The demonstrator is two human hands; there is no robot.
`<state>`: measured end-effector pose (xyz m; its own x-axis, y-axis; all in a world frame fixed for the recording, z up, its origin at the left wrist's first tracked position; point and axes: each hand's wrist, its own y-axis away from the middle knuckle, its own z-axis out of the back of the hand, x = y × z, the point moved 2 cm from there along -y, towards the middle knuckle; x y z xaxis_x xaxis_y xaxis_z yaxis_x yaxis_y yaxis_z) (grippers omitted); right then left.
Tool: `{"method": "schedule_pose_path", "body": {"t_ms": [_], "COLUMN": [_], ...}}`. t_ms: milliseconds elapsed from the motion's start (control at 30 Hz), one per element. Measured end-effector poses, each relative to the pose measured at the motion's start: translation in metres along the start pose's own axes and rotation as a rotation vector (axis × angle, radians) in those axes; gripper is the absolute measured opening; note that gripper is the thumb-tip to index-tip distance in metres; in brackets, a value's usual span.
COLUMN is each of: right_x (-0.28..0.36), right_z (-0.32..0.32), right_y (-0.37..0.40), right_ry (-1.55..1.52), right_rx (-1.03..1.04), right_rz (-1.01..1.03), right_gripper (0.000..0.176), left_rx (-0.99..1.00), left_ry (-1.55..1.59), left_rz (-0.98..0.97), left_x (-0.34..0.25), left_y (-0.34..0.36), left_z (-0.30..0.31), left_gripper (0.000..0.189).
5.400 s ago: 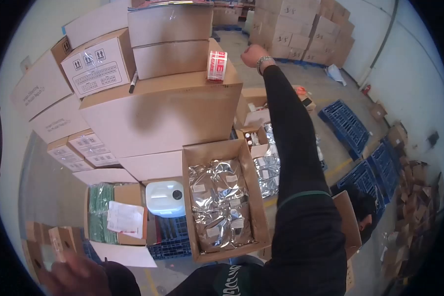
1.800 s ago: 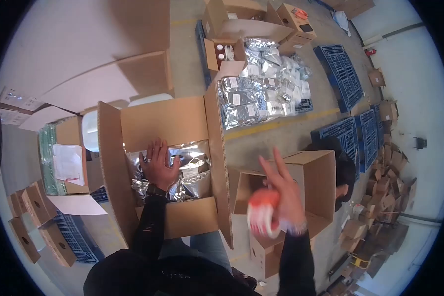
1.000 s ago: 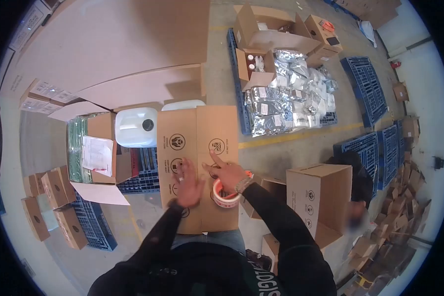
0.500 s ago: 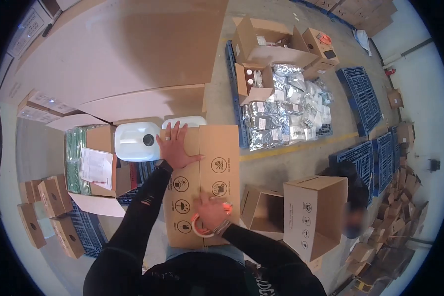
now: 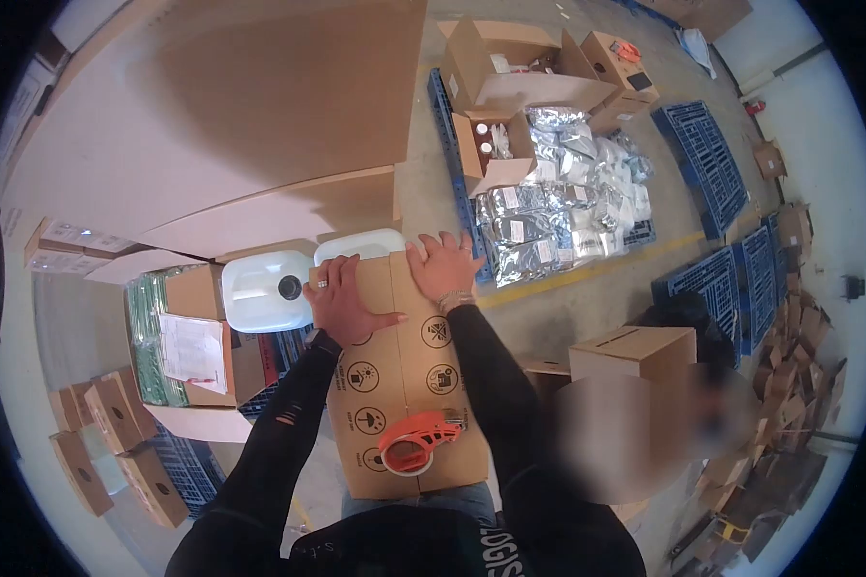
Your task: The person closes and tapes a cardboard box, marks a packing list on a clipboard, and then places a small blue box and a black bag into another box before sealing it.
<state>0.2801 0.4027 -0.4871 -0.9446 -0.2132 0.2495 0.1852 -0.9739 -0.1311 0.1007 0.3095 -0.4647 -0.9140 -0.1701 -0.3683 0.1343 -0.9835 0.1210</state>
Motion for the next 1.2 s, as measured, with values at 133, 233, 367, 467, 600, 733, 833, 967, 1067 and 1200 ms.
{"method": "schedule_pose_path", "body": {"t_ms": [133, 233, 367, 467, 600, 733, 833, 967, 1067, 1200], "right_x": [0.007, 0.018, 0.017, 0.022, 0.021, 0.012, 0.007, 0.002, 0.014, 0.026], "right_z": [0.008, 0.012, 0.014, 0.018, 0.007, 0.005, 0.004, 0.008, 0.065, 0.111], "right_y": [0.009, 0.017, 0.021, 0.02, 0.026, 0.017, 0.016, 0.024, 0.079, 0.191], "right_ry": [-0.063, -0.028, -0.024, -0.009, 0.008, -0.006, -0.023, 0.049, -0.055, -0.029], "right_rx": [0.159, 0.059, 0.056, 0.034, 0.029, 0.031, 0.115, -0.014, 0.317, 0.917], "right_rz": [-0.025, 0.012, 0.036, 0.1, 0.092, 0.087, 0.073, 0.164, 0.239, 0.363], "right_gripper": [0.035, 0.034, 0.031, 0.03, 0.029, 0.029, 0.036, 0.057, 0.077, 0.081], "left_rx": [-0.014, -0.081, -0.166, -0.167, -0.157, -0.162, -0.171, -0.199, -0.183, -0.135], "left_ry": [0.014, 0.055, 0.088, 0.084, 0.059, 0.039, 0.04, 0.012, -0.005, 0.007], "left_rz": [0.026, 0.035, 0.014, 0.027, 0.011, 0.028, 0.027, 0.027, 0.026, 0.046], "left_x": [0.004, 0.009, 0.012, 0.021, 0.016, 0.008, 0.004, 0.003, 0.003, 0.005], "left_y": [-0.001, -0.002, -0.001, -0.008, -0.012, -0.017, -0.015, -0.016, -0.014, -0.01], "left_z": [0.007, 0.004, -0.008, -0.01, 0.0, -0.005, -0.005, -0.009, -0.012, -0.014], "left_gripper": [0.121, 0.115, 0.106, 0.1, 0.095, 0.093, 0.092, 0.093, 0.093, 0.091]}}
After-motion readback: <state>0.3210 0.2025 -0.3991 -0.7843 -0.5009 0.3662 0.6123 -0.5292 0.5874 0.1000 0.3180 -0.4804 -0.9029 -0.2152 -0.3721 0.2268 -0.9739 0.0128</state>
